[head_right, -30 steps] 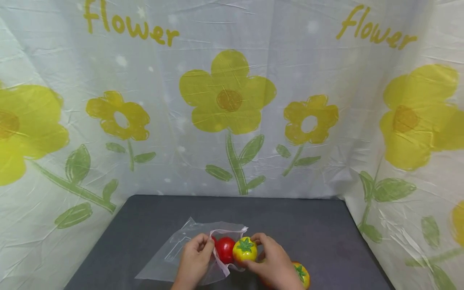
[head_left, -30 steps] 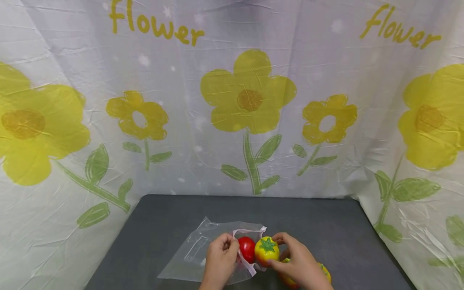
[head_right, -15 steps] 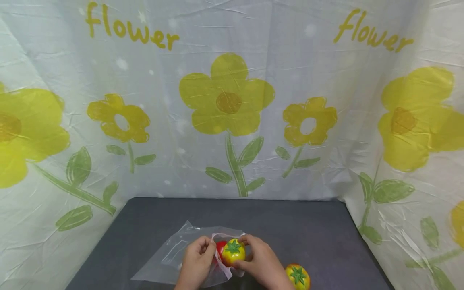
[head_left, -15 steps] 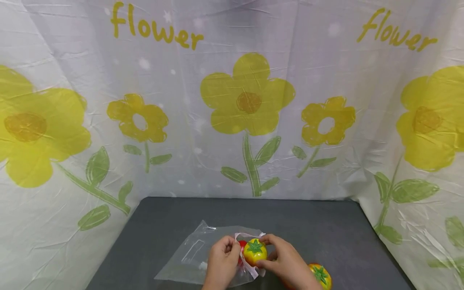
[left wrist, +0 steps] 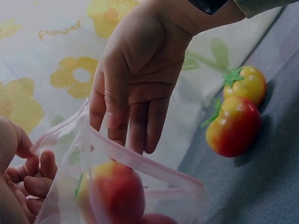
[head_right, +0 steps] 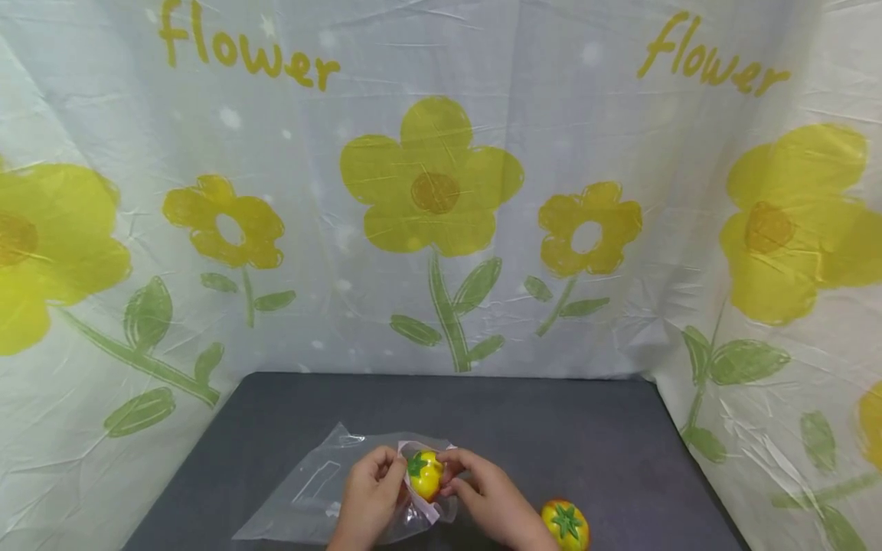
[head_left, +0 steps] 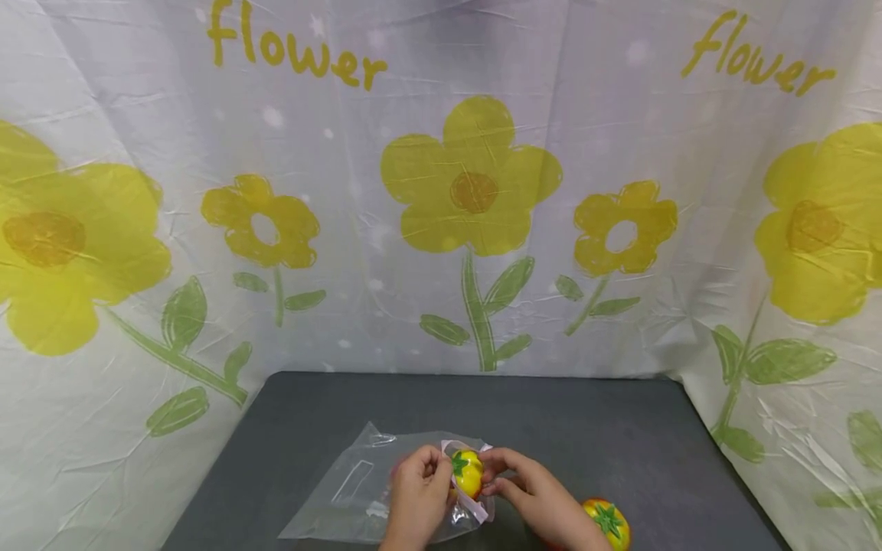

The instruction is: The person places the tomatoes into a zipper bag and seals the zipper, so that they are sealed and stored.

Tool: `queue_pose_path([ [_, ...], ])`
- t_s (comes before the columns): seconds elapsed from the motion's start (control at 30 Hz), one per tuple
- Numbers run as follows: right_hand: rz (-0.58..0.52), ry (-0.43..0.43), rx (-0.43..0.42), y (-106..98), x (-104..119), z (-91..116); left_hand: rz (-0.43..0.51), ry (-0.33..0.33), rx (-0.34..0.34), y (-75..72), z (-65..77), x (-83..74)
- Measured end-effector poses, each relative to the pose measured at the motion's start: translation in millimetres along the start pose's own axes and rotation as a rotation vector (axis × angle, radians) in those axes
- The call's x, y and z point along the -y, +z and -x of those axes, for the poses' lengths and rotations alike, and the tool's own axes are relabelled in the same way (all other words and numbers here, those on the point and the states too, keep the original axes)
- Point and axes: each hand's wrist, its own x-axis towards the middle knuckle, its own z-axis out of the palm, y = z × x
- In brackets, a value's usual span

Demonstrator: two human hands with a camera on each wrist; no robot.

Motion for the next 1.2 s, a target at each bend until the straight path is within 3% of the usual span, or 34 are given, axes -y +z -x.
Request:
queue_pose_path([
  [0.13, -0.089, 0.017, -0.023, 0, 3, -1, -0.002, -0.011, -0.009, -0.8, -1.1, -1.1],
  [0.27, -0.068, 0.046, -0.072, 1, 3, -2, -0.008, -0.009, -0.013, -1.8, -1.1, -3.1],
  [0.53, -0.046, 0.063, -0.091, 4, 5, -5, -0.045, 0.046, -0.04, -3.6, -0.9, -3.7],
  [0.93, -0.126, -0.1, -0.027, 6, 2, -4, -0.001, 0.133, -0.053, -4.5, -0.7, -1.1],
  [1.1, -0.102, -0.168, -0.127, 5, 5, 0, 0.004, 0.135, -0.07, -6.2, -1.6, -1.3],
  [1.2, -0.068, -0.162, -0.207, 2, 7, 5, 0.006, 0.126, -0.075, -7.6, -2.3, -1.4],
])
